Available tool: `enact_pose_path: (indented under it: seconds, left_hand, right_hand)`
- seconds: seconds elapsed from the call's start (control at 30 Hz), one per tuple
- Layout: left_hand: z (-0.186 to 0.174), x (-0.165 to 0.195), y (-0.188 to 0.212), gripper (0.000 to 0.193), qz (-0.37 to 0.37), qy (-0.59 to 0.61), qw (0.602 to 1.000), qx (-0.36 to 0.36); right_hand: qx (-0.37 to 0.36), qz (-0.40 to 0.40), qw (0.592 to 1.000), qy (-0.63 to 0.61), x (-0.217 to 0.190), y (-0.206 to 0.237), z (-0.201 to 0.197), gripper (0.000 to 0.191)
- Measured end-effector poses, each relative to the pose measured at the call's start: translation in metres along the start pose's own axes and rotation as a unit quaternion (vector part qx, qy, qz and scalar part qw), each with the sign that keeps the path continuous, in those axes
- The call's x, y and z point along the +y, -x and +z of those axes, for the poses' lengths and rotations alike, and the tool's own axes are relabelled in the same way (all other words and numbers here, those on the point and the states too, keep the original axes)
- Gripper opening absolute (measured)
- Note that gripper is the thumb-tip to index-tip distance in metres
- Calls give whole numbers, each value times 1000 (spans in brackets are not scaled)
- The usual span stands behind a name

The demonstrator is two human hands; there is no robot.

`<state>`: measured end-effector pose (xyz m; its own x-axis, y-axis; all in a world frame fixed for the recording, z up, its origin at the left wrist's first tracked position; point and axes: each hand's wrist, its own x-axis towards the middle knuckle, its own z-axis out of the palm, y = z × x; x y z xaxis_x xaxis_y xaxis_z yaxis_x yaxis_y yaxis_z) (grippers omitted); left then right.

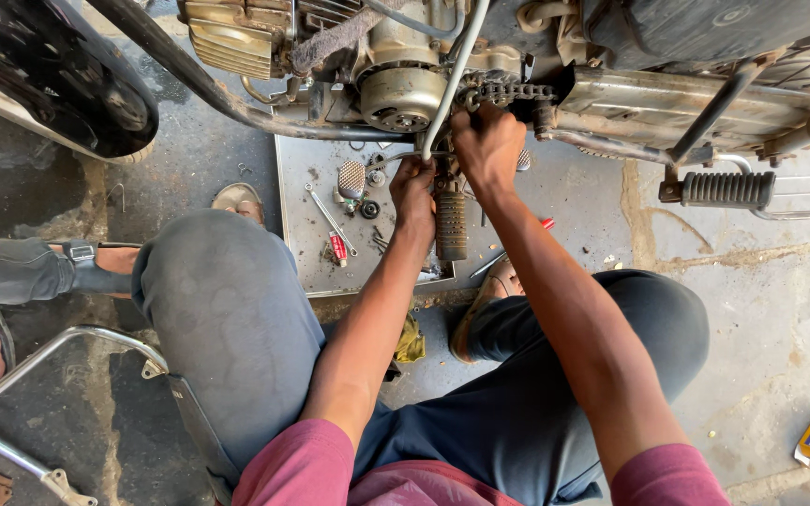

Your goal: The person sits on the workshop floor beside a motorcycle and works at the engine's clutch and chain area. They loosen and tighten a fitting with a wrench, manipulate a cable and linkage by hand, and repeatedly turn fasteners near the engine case.

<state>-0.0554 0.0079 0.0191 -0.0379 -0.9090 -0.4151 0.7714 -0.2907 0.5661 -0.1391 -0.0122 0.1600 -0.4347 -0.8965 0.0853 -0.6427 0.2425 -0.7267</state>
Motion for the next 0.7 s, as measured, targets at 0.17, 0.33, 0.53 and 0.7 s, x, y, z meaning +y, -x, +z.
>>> enact_pose_path:
  seconds: [0.17, 0.33, 0.53, 0.7]
  left_hand:
    - [2, 4, -1, 10, 12, 10, 1000, 22]
    - [-1, 6, 1, 4, 33, -31, 999, 19]
    - [-3, 7, 6, 9, 64, -40, 997, 21]
    - [-2, 5, -2, 8, 77, 36, 996, -25]
  right_hand:
    - [78, -68, 994, 43, -11, 5, -8, 21]
    - [-5, -158, 978, 140, -11, 8, -39, 17]
    - [-67, -178, 972, 139, -11, 20, -52, 18]
    - [-57, -154, 978, 125, -20, 24, -55, 20]
